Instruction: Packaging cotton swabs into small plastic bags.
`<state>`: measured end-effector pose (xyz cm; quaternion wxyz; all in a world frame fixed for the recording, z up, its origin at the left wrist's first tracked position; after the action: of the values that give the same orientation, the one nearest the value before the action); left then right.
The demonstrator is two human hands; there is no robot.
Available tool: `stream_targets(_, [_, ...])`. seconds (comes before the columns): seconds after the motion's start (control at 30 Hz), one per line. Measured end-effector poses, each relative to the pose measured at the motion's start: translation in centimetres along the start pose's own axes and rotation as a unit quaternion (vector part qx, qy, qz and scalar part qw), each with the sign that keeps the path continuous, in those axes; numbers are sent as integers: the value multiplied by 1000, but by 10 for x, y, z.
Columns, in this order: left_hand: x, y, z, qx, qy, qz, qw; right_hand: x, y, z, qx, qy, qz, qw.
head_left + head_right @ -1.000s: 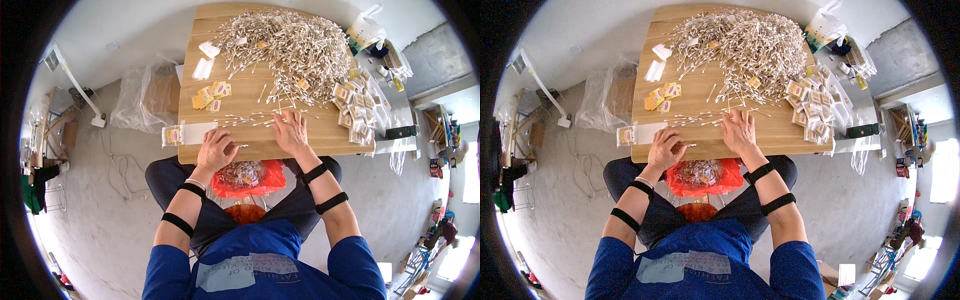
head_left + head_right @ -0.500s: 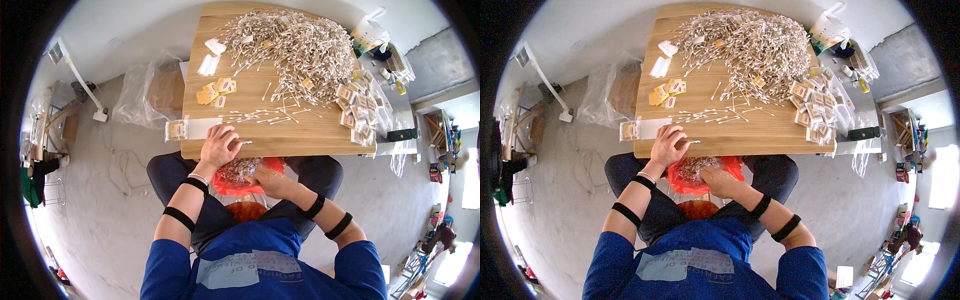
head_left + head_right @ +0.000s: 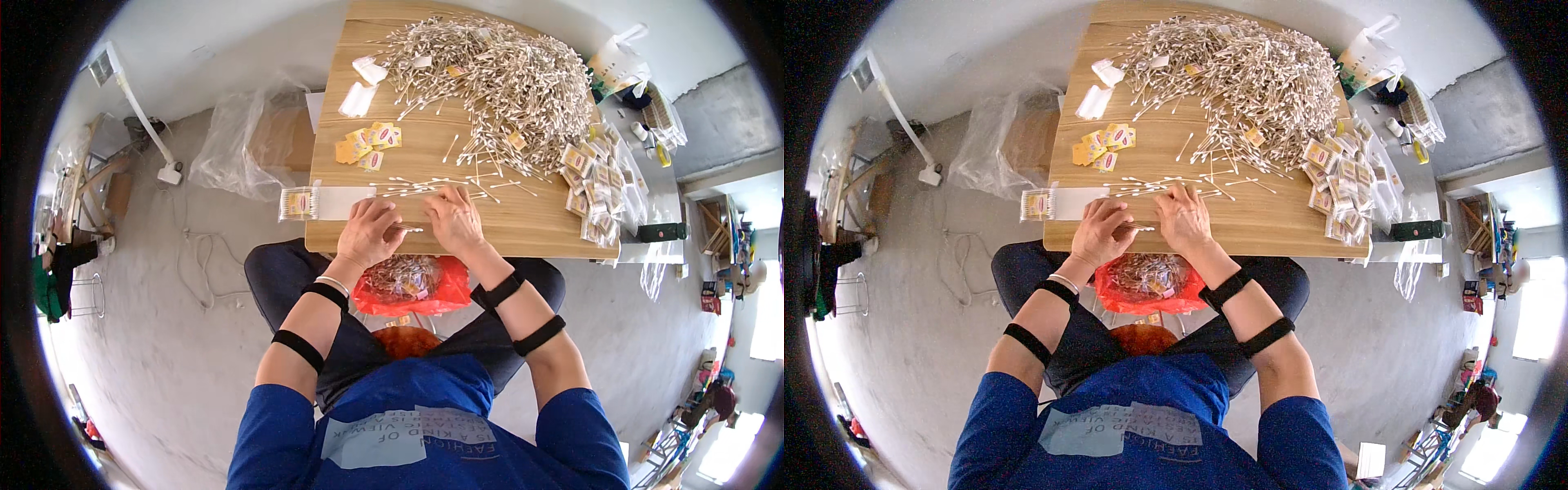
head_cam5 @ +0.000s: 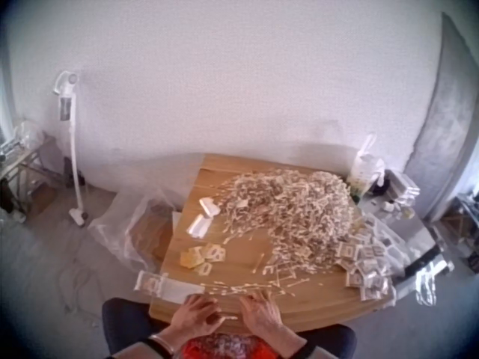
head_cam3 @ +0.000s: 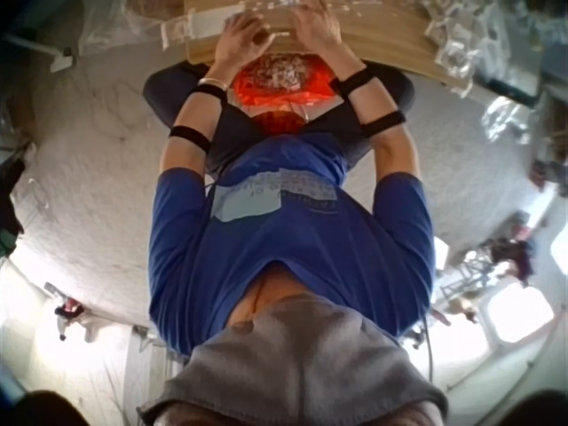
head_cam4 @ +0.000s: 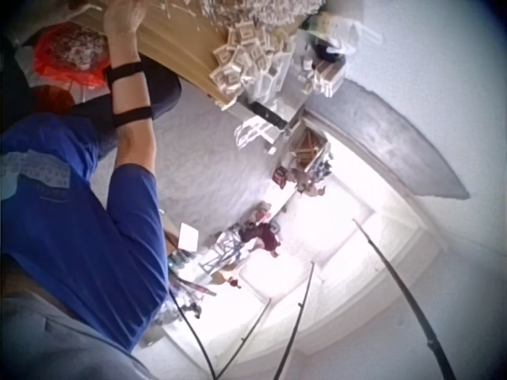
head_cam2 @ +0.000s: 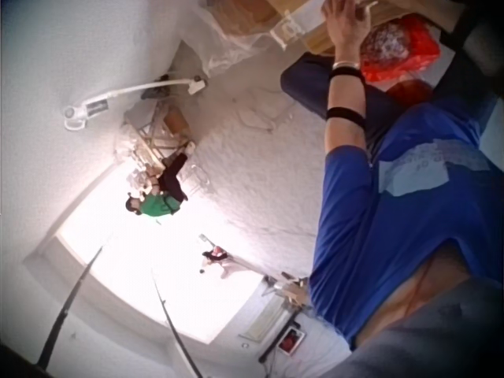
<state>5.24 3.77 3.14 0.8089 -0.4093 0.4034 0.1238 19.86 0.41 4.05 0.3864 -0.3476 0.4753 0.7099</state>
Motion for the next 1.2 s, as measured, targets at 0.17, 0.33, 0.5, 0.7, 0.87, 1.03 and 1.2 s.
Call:
stream_targets(0.17, [-1,2,-2,-5,1,3,1000,12,-4,15,7,-12,-44,999])
stream_targets(0.33, [-2,4,-2,-6,-6,-13,1000,19,-6,14,8,-26,-47,999])
stream_targets(0.5, [-3,2,-2,4,-14,-15,1000,17,-10,13,13,-60,-59,996])
stream_targets(0.7, [-3,3,-2,-7,-10,-14,1000,21,-6,12,4,-39,-56,998])
stream_targets(0.87, [-3,3,-2,-13,0,-21,1000,21,1,13,-13,-46,-51,998])
stream_targets(1.03, [-4,0,-1,-4,-6,-21,1000,24,7,14,-28,-19,-78,996])
stream_targets(1.2, [-4,0,-1,-13,2,-18,1000,14,12,3,-57,-37,-63,996])
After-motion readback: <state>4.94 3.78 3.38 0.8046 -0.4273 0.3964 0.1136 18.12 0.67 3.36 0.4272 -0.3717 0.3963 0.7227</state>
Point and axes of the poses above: each hand's wrist, its own z-axis towards the middle knuckle, its own x-axis out of the palm, y = z × x, the point moved 8 cm from there along z, towards the middle knuckle, and after that the axes turned 12 degrees about -x, right-handed, at the moved point
